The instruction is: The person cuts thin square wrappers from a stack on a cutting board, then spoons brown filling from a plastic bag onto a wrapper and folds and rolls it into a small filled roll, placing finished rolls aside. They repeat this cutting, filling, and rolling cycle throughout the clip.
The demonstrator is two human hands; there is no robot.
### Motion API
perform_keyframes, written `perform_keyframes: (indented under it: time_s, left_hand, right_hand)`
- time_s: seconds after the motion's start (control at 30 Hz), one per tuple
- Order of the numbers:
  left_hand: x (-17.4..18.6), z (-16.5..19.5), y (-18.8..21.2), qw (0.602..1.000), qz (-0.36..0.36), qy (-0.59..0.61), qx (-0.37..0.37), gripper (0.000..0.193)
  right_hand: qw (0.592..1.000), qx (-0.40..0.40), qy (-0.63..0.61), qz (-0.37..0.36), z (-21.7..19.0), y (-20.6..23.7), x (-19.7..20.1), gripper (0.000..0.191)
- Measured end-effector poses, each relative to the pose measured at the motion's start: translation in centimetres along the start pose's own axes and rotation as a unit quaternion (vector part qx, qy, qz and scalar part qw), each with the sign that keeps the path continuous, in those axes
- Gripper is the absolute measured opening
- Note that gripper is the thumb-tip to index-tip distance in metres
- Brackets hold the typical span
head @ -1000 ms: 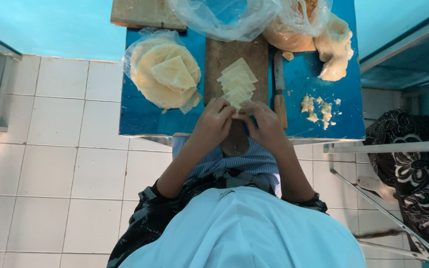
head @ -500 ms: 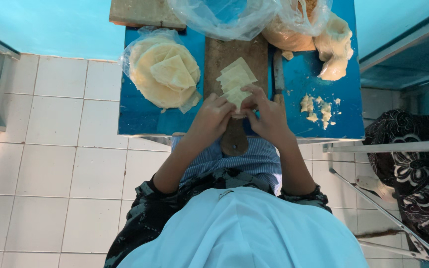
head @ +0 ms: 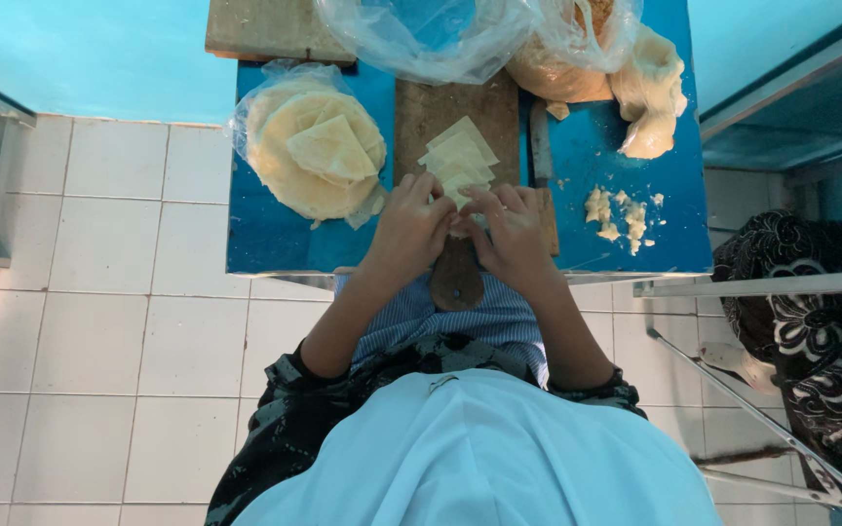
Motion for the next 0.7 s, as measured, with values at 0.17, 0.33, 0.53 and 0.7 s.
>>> perform_keyframes:
  time_s: [0.17,0.33,0.53,0.7]
  left_hand:
    - [0.3,0.2,0.1,1.000,0.022,-0.019,-0.012,0.013]
    - [0.0,0.2,0.2,0.998,0.033,-0.058,-0.015,0.010]
    - [-0.9,-0.2,-0.3,0.993,0.024,-0.112,-0.002,0.005]
    - [-1.0,-0.3,-1.0,0.989,0.070,-0.129,0.014,0.037]
  right_hand:
    - [0.999,0.003,0.040,-0.013,0.1,-0.3,-0.6,0.049]
    - [0.998,-0.008,0.053,0.027,0.4,0.3,-1.1,0.047]
    - [0.994,0.013,0.095,0.057,-0.3,1.2,-1.0,0.046]
    - [0.990,0.024,0.134,0.029,-0.5,0.3,-0.6,0.045]
Point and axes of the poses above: each hand's wrist, its own y-axis away from the middle knuckle, its own x-axis out of the back of the hand, z = x × y, the point moved 6 cm from there along -y, towards the middle knuckle, and after that the axes turned 5 degrees about x, right-handed, at the moved point
